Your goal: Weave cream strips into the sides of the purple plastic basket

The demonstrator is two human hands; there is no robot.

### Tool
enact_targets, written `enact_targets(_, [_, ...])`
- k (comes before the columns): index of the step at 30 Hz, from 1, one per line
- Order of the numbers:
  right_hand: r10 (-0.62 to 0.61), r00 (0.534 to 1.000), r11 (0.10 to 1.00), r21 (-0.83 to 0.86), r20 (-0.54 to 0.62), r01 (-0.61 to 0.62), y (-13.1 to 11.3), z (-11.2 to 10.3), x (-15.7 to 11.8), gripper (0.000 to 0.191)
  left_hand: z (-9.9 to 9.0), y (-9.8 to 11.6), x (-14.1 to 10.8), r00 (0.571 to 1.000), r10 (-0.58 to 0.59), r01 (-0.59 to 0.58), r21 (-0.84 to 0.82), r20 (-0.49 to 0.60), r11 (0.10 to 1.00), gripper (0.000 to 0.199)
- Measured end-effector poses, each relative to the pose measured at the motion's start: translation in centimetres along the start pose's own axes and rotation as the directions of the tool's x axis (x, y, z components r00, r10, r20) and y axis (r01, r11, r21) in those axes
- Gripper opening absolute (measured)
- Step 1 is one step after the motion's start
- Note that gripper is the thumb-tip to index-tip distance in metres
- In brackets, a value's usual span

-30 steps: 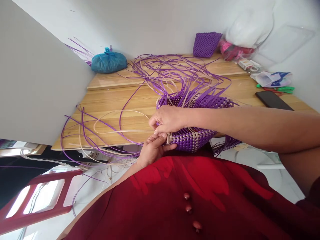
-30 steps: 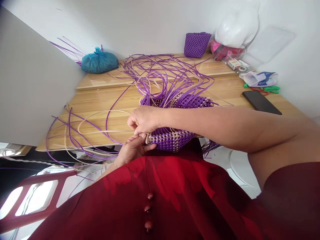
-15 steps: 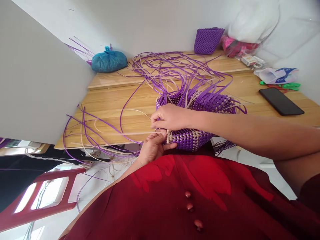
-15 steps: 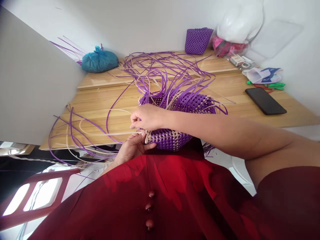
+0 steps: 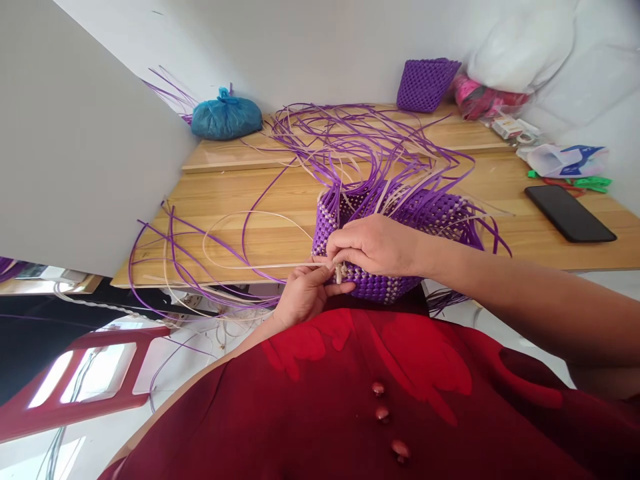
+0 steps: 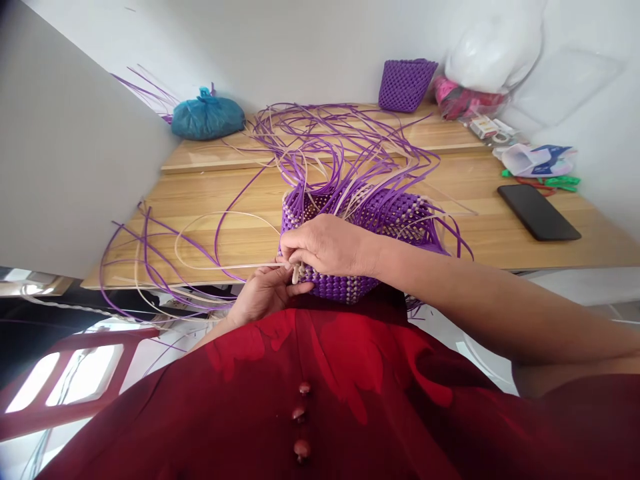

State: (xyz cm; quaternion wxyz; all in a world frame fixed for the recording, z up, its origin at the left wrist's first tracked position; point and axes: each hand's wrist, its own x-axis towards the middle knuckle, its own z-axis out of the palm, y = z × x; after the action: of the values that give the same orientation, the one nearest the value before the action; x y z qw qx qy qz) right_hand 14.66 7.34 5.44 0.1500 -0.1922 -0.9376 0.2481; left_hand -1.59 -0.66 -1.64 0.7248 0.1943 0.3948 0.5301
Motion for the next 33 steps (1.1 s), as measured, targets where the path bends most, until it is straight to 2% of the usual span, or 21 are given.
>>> enact_targets(4, [0.051,0.992,0.994,0.101,-0.117,-0.039,0.7,1.4,-0.3,0.014,-0.1,-0.1,0.1,0.999,0.048,-0.048,0.006,-0.006,0.999,0.019])
enact_targets(7, [0.110,0.970,0.988,0.127,-0.217,-0.084,0.5,1.5,-0.9,0.012,-0.1,-0.1,0.1,0.998,0.065,-0.064,0.011,-0.020,0.998,0.022])
enact_targets(10, [-0.016,0.936,1.000,-0.024,-0.351,0.008,-0.2,1.5,-2.1,0.006,0.0,-0.2,0.0,0.996,0.080,-0.080,0.010,-0.042,0.997,0.024])
enact_targets(12, [-0.102,0.937,0.986,-0.157,-0.334,0.051,-0.7,1.8,-3.1,0.009,0.1,-0.2,0.0,0.997,0.076,-0.076,0.004,-0.034,0.997,0.027])
enact_targets(14, [-0.127,0.946,0.960,-0.277,-0.299,0.042,-0.9,2.6,-3.9,0.012,0.2,-0.2,0.2,0.997,0.068,-0.068,-0.011,-0.022,0.998,0.031])
enact_targets(17, [-0.150,0.937,0.915,-0.403,-0.316,0.011,-0.8,3.9,-4.5,0.019,0.1,-0.3,0.4,0.996,0.080,-0.081,-0.018,-0.029,0.997,0.034])
enact_targets(20, [-0.160,0.919,0.893,-0.449,-0.360,-0.020,-0.6,4.7,-4.1,0.024,0.0,-0.5,0.7,0.996,0.091,-0.090,0.013,-0.025,0.996,0.035])
enact_targets(23, [-0.163,0.906,0.883,-0.467,-0.391,-0.043,-0.6,5.2,-3.3,0.021,-0.1,-0.6,0.8,0.994,0.107,-0.106,0.031,-0.026,0.994,0.037])
enact_targets(25, [-0.163,0.891,0.898,-0.438,-0.424,-0.044,-0.8,5.6,-3.1,0.019,-0.1,-0.6,0.9,0.992,0.122,-0.120,0.029,-0.045,0.992,0.038])
enact_targets(27, [-0.130,0.879,0.948,-0.317,-0.459,-0.025,-1.1,5.9,-3.1,0.018,-0.1,-0.6,0.8,0.990,0.125,-0.123,0.032,-0.066,0.992,0.039])
enact_targets(29, [-0.069,0.888,0.988,-0.157,-0.454,-0.004,-1.5,6.1,-3.6,0.019,0.0,-0.7,0.8,0.991,0.120,-0.118,0.032,-0.066,0.992,0.039])
enact_targets(33, [0.055,0.911,0.998,0.055,-0.408,-0.036,-2.2,6.5,-5.1,0.010,0.1,-0.7,0.6,0.992,0.129,-0.128,0.015,-0.018,0.992,0.036])
